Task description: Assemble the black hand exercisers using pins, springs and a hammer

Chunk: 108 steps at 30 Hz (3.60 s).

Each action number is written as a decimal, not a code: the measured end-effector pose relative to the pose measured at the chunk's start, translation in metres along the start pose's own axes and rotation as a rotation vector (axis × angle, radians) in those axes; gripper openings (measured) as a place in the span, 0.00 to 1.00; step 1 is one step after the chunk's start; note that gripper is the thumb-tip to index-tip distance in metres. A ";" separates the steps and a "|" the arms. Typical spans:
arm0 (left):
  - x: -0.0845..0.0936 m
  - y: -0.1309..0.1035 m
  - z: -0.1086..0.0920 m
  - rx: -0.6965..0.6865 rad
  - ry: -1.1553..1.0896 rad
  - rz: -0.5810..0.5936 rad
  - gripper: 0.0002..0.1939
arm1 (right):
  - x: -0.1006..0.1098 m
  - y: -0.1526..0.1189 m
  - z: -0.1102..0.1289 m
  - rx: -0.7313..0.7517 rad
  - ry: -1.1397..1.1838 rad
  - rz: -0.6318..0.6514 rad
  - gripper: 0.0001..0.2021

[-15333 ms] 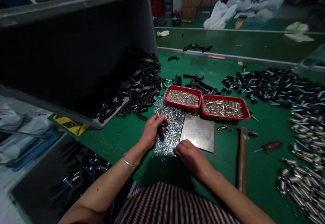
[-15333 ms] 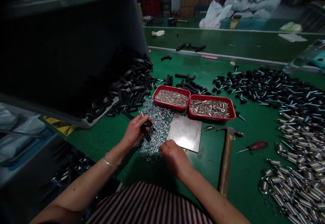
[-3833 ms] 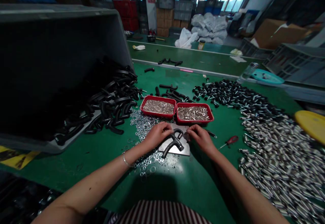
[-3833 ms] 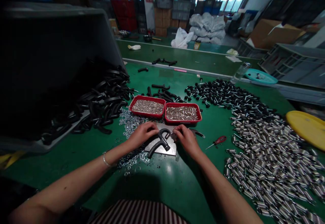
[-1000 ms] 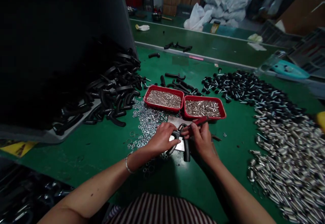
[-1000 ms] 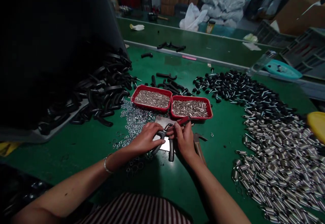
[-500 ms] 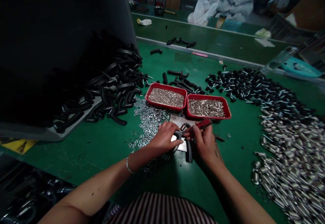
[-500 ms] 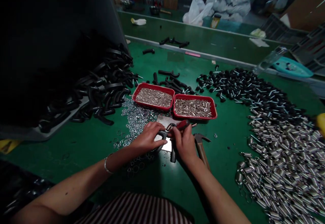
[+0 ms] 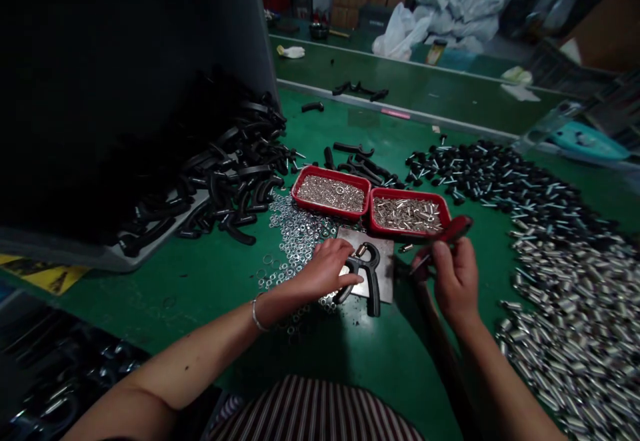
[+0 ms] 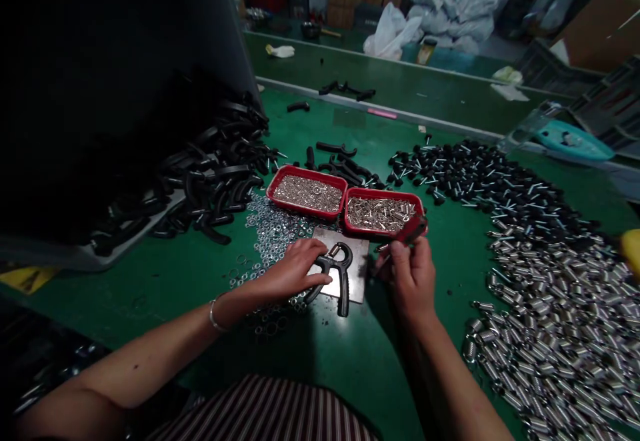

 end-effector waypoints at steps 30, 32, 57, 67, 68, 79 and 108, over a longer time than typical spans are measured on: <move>0.103 0.074 0.111 0.147 0.497 -0.190 0.10 | -0.173 0.125 0.047 0.525 -1.018 0.272 0.07; 0.099 0.060 0.088 0.059 0.245 -0.284 0.07 | -0.169 0.123 0.049 0.508 -0.966 0.242 0.07; -0.015 0.013 -0.039 -0.433 0.420 0.037 0.14 | -0.056 -0.012 -0.034 -0.138 -0.027 0.363 0.11; 0.071 0.031 0.039 -0.087 0.090 -0.366 0.08 | -0.095 -0.025 -0.007 0.483 -0.757 0.282 0.09; 0.078 0.038 0.047 -0.077 0.128 -0.354 0.08 | -0.098 -0.026 -0.006 0.499 -0.816 0.283 0.09; 0.094 0.097 0.124 0.188 0.567 -0.004 0.11 | -0.037 -0.038 -0.009 0.381 -0.939 0.135 0.11; 0.066 0.040 0.071 0.034 -0.459 -0.294 0.08 | -0.011 -0.075 -0.013 -0.057 -0.640 0.332 0.15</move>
Point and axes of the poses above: each hand's wrist, its own y-axis towards the middle knuckle, its own x-axis out of the back of the hand, z = x × y, the point moved 8 cm from there along y, towards the middle knuckle, and after that the axes turned 10 degrees about -x, right-handed, at the moved point
